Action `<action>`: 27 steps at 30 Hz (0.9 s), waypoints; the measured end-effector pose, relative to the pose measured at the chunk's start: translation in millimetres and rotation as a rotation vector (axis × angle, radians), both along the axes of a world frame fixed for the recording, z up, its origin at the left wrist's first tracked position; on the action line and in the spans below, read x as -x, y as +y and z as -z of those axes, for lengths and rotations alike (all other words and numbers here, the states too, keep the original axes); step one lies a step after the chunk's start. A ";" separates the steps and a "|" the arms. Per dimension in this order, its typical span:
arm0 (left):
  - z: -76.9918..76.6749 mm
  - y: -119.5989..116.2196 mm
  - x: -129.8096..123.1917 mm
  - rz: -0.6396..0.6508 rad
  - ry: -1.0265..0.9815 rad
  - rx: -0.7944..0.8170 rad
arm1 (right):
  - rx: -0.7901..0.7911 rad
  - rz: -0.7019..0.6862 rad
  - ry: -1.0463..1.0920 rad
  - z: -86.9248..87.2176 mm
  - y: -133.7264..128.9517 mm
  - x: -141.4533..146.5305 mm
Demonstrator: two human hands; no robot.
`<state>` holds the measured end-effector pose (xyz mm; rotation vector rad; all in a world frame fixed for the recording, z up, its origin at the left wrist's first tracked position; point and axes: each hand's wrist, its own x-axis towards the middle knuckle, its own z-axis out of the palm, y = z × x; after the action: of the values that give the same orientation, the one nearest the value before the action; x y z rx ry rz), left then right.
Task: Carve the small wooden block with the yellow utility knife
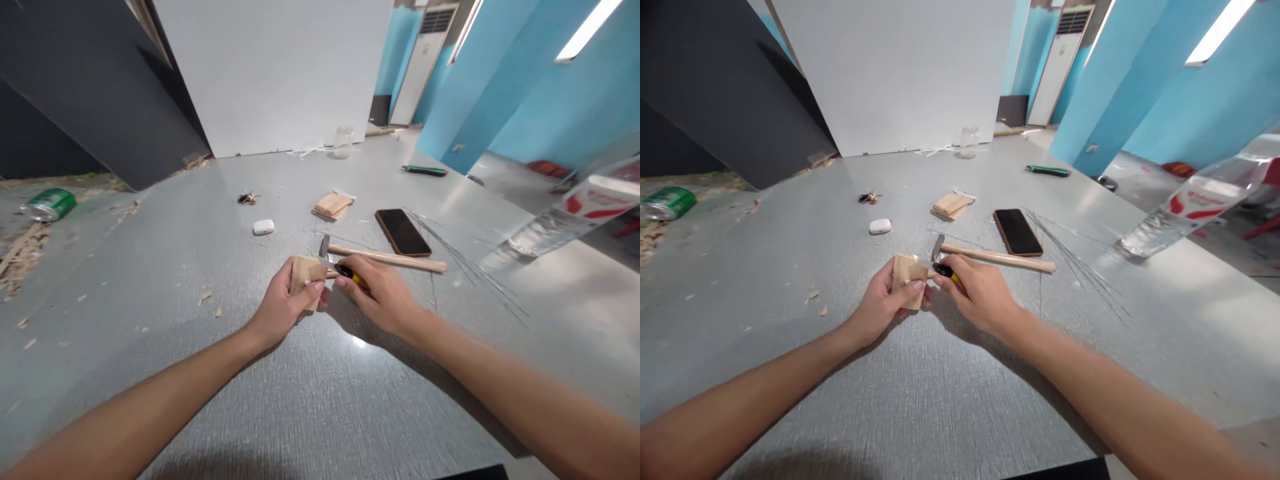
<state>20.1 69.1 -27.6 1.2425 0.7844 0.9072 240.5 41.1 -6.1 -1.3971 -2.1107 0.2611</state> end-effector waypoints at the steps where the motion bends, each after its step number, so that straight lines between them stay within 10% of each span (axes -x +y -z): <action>1: -0.2 -0.1 -0.1 -0.009 -0.017 -0.012 | 0.015 -0.006 -0.002 -0.2 -1.2 1.1; 27: -7.1 1.3 0.4 -0.008 -0.052 -0.132 | 0.106 -0.107 0.008 -14.9 -14.2 15.5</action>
<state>19.7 70.4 -20.4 1.3260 0.6977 1.0076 225.0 26.9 8.9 -1.3416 -2.1958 0.4261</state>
